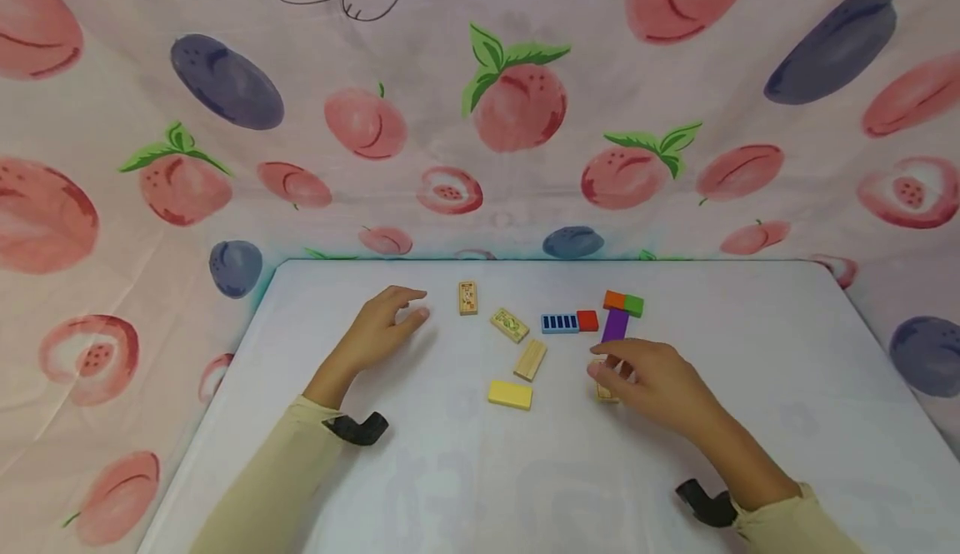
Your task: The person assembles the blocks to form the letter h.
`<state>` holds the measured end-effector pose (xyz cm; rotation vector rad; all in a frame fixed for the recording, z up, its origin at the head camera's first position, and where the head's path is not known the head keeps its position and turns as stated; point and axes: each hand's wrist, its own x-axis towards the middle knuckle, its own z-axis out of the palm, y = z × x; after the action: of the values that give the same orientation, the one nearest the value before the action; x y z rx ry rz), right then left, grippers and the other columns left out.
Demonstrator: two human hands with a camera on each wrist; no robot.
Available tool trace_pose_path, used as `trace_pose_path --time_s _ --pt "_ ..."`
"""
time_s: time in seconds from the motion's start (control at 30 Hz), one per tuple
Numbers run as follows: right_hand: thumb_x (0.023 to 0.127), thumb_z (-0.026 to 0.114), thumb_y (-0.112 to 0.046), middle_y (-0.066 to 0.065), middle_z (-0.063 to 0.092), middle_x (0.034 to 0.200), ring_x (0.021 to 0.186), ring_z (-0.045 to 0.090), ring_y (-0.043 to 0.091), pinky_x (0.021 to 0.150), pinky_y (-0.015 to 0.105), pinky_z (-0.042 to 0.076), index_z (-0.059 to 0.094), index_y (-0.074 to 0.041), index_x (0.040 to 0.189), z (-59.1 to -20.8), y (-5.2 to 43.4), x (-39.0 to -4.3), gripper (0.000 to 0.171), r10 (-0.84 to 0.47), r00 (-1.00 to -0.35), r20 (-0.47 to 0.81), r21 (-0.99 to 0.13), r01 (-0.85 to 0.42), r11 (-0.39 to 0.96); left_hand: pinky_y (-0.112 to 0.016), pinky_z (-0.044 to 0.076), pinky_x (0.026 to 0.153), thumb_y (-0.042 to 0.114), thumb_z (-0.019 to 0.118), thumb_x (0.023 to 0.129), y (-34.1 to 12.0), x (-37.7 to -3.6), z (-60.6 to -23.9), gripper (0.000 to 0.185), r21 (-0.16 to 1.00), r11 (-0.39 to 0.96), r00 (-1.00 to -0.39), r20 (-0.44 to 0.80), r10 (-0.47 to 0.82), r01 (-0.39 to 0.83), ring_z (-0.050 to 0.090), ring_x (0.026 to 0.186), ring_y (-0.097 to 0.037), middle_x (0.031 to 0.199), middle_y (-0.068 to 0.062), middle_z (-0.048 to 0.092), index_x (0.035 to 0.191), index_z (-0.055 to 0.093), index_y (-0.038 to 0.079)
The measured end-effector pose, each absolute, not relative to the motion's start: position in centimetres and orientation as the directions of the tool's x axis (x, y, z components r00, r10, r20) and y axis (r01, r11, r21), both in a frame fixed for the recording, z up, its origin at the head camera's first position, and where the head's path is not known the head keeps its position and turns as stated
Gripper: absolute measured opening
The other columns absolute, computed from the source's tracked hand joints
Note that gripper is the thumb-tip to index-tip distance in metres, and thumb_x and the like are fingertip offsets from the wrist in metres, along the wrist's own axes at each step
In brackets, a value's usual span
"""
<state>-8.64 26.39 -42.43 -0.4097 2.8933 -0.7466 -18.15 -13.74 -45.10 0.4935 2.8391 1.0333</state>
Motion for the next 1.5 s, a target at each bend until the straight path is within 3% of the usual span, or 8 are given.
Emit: trace_pose_path --time_s 0.27,0.6,0.9,1.07,1.23,1.4,1.5 --pt "0.094 0.074 -0.033 -0.011 0.067 0.083 0.075 0.058 0.009 0.064 0.021 0.053 0.077 -0.019 0.114 -44.3 21.2 -9.9 0.024 -0.378 -0.909 -0.177 -0.621 -0.195 0.759 -0.046 0.051 0.100 0.032 0.062 0.101 -10.2 -21.2 -47.0 0.048 0.672 0.713 -0.952 -0.039 0.305 0.201 0.064 0.112 -0.030 0.128 -0.016 0.063 0.142 0.059 0.008" --pt "0.087 0.079 -0.036 -0.008 0.060 0.071 0.068 0.052 0.012 0.059 0.024 0.041 0.078 -0.022 0.105 -45.9 17.6 -10.4 0.023 -0.351 -0.909 -0.225 -0.632 -0.138 0.762 -0.043 0.048 0.094 0.035 0.066 0.099 -8.1 -22.8 -48.3 0.056 0.647 0.753 -0.970 -0.084 0.230 0.122 0.056 0.100 -0.025 0.112 -0.012 0.064 0.149 0.053 0.012" --pt "0.079 0.088 -0.032 -0.004 0.056 0.067 0.067 0.050 0.013 0.060 0.026 0.037 0.079 -0.019 0.101 -45.9 16.6 -10.7 0.027 -0.296 -0.916 -0.271 -0.619 -0.070 0.782 -0.042 0.049 0.091 0.041 0.070 0.096 -7.5 -23.3 -48.1 0.060 0.587 0.805 -0.964 -0.154 0.218 0.088 0.057 0.101 -0.025 0.118 -0.011 0.064 0.148 0.054 0.016" --pt "0.078 0.089 -0.027 -0.003 0.054 0.065 0.065 0.049 0.013 0.059 0.025 0.036 0.078 -0.017 0.098 -45.7 16.2 -10.6 0.025 -0.287 -0.920 -0.267 -0.614 -0.068 0.787 -0.043 0.050 0.091 0.038 0.073 0.094 -7.5 -23.2 -48.3 0.056 0.601 0.795 -0.968 -0.134 0.211 0.090 0.059 0.101 -0.026 0.117 -0.011 0.064 0.144 0.058 0.016" --pt "0.076 0.091 -0.024 -0.003 0.055 0.070 0.069 0.050 0.013 0.063 0.027 0.039 0.073 -0.023 0.089 -45.8 15.6 -10.4 0.022 -0.282 -0.922 -0.265 -0.585 -0.078 0.807 -0.046 0.049 0.095 0.027 0.079 0.091 -7.4 -23.0 -48.4 0.053 0.657 0.743 -0.974 -0.061 0.220 0.127 0.061 0.107 -0.030 0.121 -0.013 0.065 0.136 0.056 0.014" --pt "0.074 0.092 -0.023 -0.008 0.061 0.084 0.081 0.053 0.014 0.074 0.030 0.047 0.067 -0.026 0.084 -45.6 15.0 -10.0 0.027 -0.265 -0.931 -0.252 -0.538 -0.092 0.838 -0.043 0.051 0.086 0.018 0.078 0.090 -7.4 -22.4 -48.2 0.047 0.720 0.677 -0.973 -0.011 0.229 0.151 0.064 0.095 -0.026 0.110 -0.011 0.070 0.128 0.051 0.014" --pt "0.074 0.092 -0.023 -0.009 0.062 0.082 0.081 0.054 0.014 0.073 0.031 0.047 0.069 -0.025 0.088 -45.5 14.8 -9.9 0.027 -0.248 -0.932 -0.264 -0.532 -0.074 0.843 -0.038 0.051 0.082 0.017 0.077 0.091 -7.8 -22.0 -48.2 0.047 0.742 0.657 -0.978 -0.009 0.207 0.132 0.063 0.088 -0.022 0.101 -0.008 0.070 0.131 0.052 0.015"
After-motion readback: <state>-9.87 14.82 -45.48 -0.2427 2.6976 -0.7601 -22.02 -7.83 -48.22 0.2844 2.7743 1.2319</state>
